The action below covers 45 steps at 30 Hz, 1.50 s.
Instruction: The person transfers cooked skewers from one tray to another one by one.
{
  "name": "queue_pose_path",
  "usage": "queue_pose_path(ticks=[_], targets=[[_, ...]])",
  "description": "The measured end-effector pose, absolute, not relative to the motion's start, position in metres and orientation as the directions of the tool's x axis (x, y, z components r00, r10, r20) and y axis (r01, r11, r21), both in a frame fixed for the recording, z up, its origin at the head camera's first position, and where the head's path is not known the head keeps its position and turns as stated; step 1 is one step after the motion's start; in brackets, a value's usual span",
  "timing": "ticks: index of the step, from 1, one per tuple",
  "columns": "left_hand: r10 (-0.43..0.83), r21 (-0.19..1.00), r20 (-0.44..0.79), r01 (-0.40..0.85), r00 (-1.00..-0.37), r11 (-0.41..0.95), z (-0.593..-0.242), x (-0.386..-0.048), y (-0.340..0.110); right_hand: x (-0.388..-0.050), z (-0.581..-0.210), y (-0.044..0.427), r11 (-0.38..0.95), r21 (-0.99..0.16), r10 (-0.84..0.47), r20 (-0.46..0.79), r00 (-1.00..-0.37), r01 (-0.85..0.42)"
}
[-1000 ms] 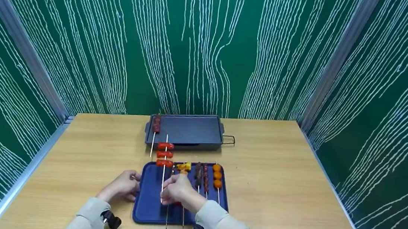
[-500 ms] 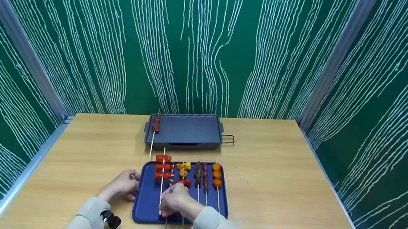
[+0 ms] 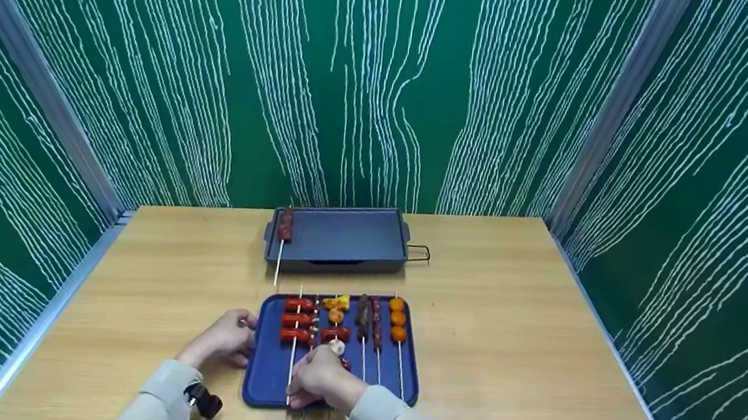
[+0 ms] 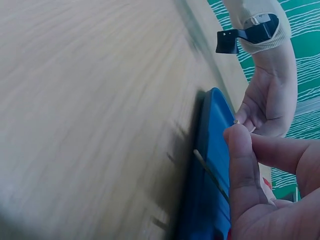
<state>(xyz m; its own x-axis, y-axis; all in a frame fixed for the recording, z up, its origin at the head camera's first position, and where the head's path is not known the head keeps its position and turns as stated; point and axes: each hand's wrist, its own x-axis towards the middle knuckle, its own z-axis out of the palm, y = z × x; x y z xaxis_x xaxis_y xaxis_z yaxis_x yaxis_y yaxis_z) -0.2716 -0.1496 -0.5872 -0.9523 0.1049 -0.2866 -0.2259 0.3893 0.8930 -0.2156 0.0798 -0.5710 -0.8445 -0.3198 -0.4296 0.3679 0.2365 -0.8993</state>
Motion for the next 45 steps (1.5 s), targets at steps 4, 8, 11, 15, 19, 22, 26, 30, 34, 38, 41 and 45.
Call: queue_pose_path(ticks=[4,8,11,15,19,22,26,30,34,38,41,45], targets=[[0.104,0.892,-0.283,-0.222,-0.953,0.394,-0.587,-0.272,-0.15,-0.214,-0.572,0.078,0.246,-0.892,-0.301,-0.441,-0.845,0.378],[0.105,0.893,-0.277,-0.216,-0.955,0.396,-0.587,-0.272,-0.15,-0.213,-0.573,0.075,0.257,-0.886,-0.281,-0.45,-0.847,0.386],[0.107,0.892,-0.279,-0.216,-0.954,0.398,-0.587,-0.272,-0.15,-0.212,-0.574,0.073,0.262,-0.884,-0.269,-0.453,-0.85,0.387],[0.102,0.888,-0.289,-0.227,-0.952,0.4,-0.588,-0.272,-0.15,-0.211,-0.574,0.072,0.277,-0.88,-0.251,-0.454,-0.855,0.386],[0.099,0.887,-0.295,-0.234,-0.95,0.399,-0.587,-0.272,-0.15,-0.21,-0.573,0.072,0.294,-0.875,-0.237,-0.456,-0.858,0.384],[0.108,0.889,-0.298,-0.234,-0.949,0.393,-0.586,-0.272,-0.149,-0.209,-0.573,0.072,0.312,-0.874,-0.236,-0.45,-0.861,0.372],[0.121,0.895,-0.297,-0.231,-0.947,0.383,-0.585,-0.271,-0.149,-0.209,-0.572,0.071,0.33,-0.875,-0.236,-0.44,-0.866,0.355],[0.117,0.892,-0.293,-0.228,-0.949,0.391,-0.585,-0.271,-0.149,-0.207,-0.57,0.07,0.365,-0.873,-0.225,-0.42,-0.879,0.324],[0.105,0.885,-0.3,-0.235,-0.948,0.401,-0.584,-0.272,-0.148,-0.206,-0.568,0.069,0.399,-0.869,-0.214,-0.4,-0.891,0.294],[0.099,0.884,-0.298,-0.236,-0.949,0.404,-0.584,-0.272,-0.148,-0.205,-0.567,0.07,0.416,-0.865,-0.211,-0.391,-0.896,0.28],[0.096,0.882,-0.302,-0.24,-0.949,0.405,-0.585,-0.273,-0.148,-0.205,-0.566,0.07,0.425,-0.862,-0.215,-0.393,-0.894,0.276],[0.093,0.88,-0.31,-0.248,-0.946,0.405,-0.587,-0.273,-0.148,-0.207,-0.566,0.072,0.432,-0.859,-0.228,-0.399,-0.888,0.275]])
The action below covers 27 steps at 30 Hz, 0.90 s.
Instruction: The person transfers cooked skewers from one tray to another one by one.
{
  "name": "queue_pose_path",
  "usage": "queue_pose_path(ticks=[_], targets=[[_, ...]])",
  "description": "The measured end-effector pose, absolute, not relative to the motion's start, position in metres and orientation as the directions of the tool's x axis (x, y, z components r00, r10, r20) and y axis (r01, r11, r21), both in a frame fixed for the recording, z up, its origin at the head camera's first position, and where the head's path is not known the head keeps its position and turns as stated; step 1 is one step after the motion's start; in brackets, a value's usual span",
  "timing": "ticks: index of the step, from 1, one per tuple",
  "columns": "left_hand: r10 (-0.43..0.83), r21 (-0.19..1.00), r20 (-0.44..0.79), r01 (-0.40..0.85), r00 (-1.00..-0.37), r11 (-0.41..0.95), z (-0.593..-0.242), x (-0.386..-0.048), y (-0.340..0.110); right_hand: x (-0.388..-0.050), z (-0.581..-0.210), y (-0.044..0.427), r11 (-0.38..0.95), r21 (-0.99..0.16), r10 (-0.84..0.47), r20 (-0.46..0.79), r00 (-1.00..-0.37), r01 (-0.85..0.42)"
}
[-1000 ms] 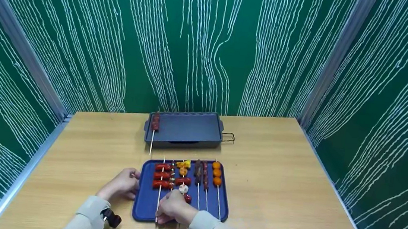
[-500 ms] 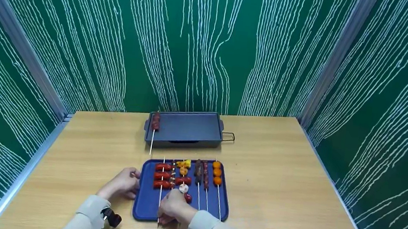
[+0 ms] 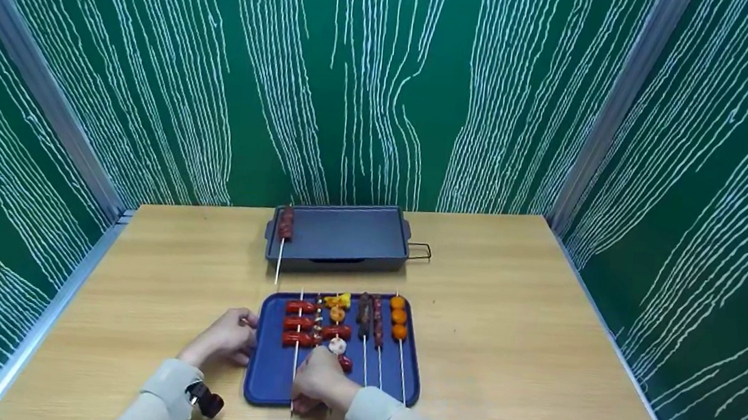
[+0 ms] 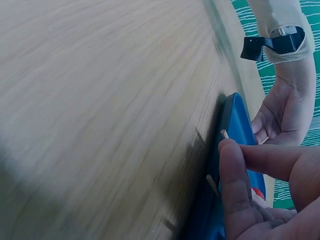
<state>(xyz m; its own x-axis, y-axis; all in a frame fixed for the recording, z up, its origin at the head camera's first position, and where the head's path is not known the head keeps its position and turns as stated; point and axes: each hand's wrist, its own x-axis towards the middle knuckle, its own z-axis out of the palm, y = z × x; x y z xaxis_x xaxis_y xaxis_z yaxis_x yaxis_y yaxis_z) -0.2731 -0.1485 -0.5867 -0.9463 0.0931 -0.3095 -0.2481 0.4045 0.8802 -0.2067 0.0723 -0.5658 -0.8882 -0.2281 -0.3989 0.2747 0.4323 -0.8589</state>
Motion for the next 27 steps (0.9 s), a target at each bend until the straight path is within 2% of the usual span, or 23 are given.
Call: queue_pose_path(ticks=[13,23,27], targets=[[0.092,0.866,-0.273,-0.203,-0.958,0.458,-0.583,-0.271,-0.146,-0.224,-0.552,0.094,0.32,-0.91,-0.26,-0.35,-0.9,0.262],[0.092,0.812,-0.292,-0.196,-0.952,0.549,-0.571,-0.272,-0.144,-0.24,-0.53,0.12,0.409,-0.891,-0.142,-0.276,-0.951,0.198],[0.039,0.762,-0.271,-0.189,-0.962,0.619,-0.564,-0.278,-0.142,-0.247,-0.523,0.133,0.433,-0.888,-0.111,-0.226,-0.968,0.157]])
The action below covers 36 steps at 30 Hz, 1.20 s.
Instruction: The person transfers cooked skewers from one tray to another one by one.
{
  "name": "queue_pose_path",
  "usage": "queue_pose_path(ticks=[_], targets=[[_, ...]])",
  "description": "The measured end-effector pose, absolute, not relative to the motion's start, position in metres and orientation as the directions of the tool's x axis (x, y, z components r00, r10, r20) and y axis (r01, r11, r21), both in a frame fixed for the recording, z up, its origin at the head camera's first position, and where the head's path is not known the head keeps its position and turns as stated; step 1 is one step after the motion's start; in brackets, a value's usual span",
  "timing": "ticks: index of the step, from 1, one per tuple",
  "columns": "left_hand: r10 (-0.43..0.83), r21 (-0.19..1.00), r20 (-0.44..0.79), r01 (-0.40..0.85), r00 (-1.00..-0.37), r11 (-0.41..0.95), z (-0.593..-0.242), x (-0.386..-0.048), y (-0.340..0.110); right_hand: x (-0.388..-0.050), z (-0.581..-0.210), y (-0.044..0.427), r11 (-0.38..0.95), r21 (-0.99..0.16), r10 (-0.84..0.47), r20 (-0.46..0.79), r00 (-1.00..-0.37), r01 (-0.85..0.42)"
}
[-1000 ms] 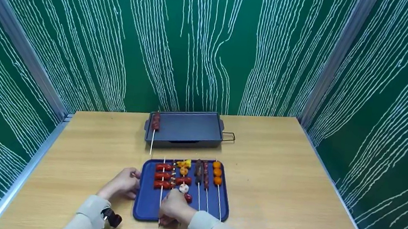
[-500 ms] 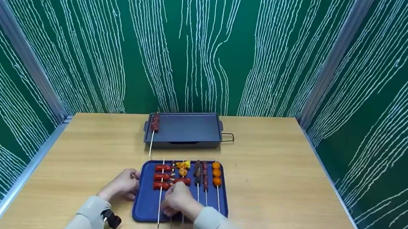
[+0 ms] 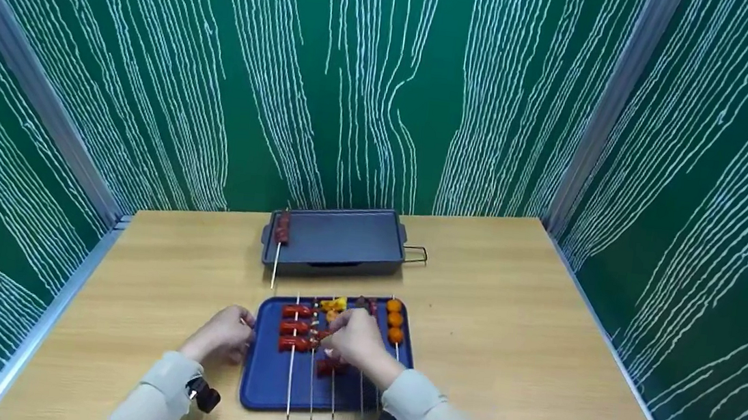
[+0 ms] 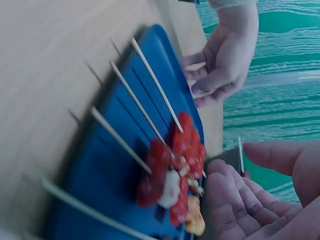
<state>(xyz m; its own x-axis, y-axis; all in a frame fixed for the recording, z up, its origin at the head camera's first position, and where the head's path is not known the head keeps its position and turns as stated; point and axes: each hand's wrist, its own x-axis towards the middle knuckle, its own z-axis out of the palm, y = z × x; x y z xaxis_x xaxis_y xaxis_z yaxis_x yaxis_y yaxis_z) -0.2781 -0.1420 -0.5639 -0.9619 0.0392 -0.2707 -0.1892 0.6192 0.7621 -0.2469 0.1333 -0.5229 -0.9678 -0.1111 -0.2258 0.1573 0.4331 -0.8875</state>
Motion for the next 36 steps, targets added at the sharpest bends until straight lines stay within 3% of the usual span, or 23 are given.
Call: queue_pose_path(ticks=[9,16,27,36], targets=[[-0.005,0.729,-0.003,-0.005,-1.0,0.685,-0.58,-0.319,-0.146,-0.257,-0.514,0.166,0.414,-0.908,-0.073,-0.108,-0.991,0.068],[-0.015,0.77,-0.012,-0.019,-1.0,0.637,-0.542,-0.317,-0.135,-0.259,-0.512,0.193,0.437,-0.896,-0.004,-0.09,-0.996,0.079],[-0.053,0.788,0.106,0.051,-0.993,0.613,-0.522,-0.335,-0.129,-0.258,-0.526,0.232,0.471,-0.878,0.063,-0.067,-0.996,0.089],[-0.041,0.895,-0.001,-0.02,-0.999,0.445,-0.523,-0.349,-0.127,-0.253,-0.55,0.257,0.55,-0.831,0.095,-0.038,-0.995,0.084]])
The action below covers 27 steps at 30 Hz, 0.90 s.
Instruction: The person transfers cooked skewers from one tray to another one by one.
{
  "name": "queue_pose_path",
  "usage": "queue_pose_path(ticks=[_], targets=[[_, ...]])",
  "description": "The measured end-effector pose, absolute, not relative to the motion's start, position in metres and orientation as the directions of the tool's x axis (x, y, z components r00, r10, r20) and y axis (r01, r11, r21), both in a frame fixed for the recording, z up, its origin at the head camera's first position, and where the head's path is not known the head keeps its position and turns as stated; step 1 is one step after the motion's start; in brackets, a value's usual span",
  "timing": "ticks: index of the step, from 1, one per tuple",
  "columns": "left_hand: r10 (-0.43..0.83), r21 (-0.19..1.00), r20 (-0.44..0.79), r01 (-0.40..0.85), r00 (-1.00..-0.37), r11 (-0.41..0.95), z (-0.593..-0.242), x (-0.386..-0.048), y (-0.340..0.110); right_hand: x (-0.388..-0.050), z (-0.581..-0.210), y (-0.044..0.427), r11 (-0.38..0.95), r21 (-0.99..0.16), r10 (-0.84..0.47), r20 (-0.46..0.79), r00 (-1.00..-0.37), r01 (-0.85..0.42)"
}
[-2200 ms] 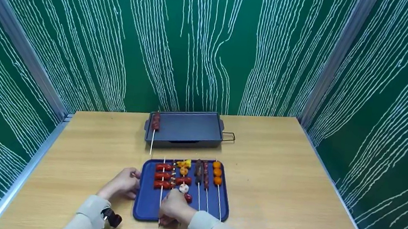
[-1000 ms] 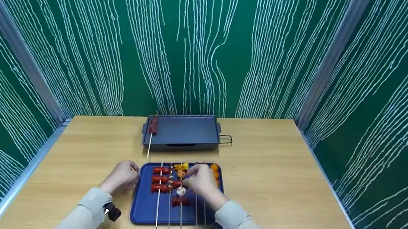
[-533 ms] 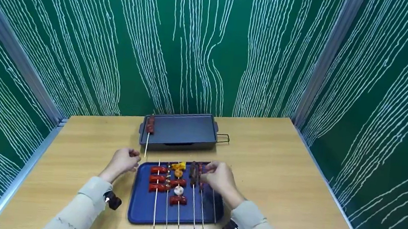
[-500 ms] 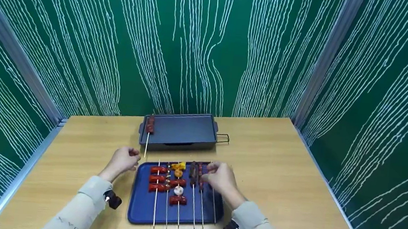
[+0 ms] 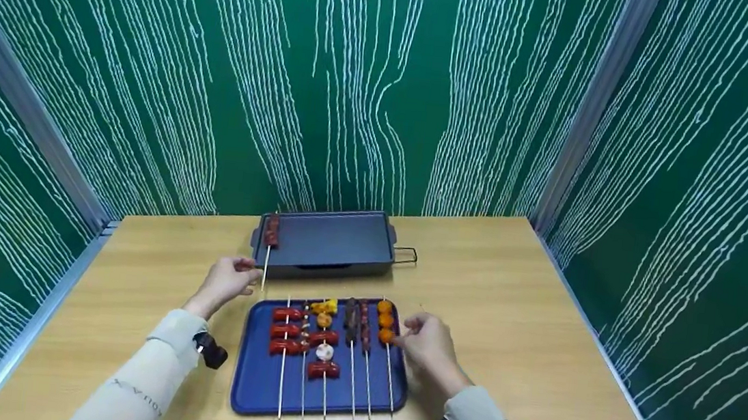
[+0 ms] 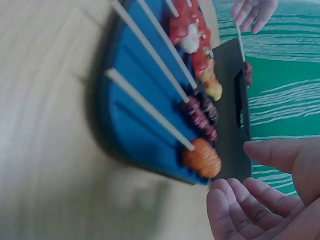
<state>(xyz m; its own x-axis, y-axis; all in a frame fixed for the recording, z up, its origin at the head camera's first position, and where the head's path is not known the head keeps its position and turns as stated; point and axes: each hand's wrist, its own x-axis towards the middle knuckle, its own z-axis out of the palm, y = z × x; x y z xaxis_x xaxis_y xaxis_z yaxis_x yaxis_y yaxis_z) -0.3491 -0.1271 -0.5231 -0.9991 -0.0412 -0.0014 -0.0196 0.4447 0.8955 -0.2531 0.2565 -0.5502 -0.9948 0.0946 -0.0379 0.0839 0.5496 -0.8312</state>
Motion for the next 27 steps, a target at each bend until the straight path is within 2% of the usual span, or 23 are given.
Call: queue_pose_path(ticks=[8,16,27], targets=[[-0.053,0.951,-0.082,-0.094,-0.995,0.295,-0.53,-0.36,-0.125,-0.245,-0.567,0.266,0.45,-0.871,0.119,-0.158,-0.98,0.195],[-0.044,0.97,-0.215,-0.219,-0.976,0.11,-0.536,-0.363,-0.128,-0.243,-0.575,0.267,0.436,-0.863,0.106,-0.231,-0.967,0.254],[0.027,0.962,-0.267,-0.268,-0.963,-0.055,-0.545,-0.364,-0.122,-0.248,-0.582,0.259,0.484,-0.847,0.054,-0.223,-0.973,0.221]])
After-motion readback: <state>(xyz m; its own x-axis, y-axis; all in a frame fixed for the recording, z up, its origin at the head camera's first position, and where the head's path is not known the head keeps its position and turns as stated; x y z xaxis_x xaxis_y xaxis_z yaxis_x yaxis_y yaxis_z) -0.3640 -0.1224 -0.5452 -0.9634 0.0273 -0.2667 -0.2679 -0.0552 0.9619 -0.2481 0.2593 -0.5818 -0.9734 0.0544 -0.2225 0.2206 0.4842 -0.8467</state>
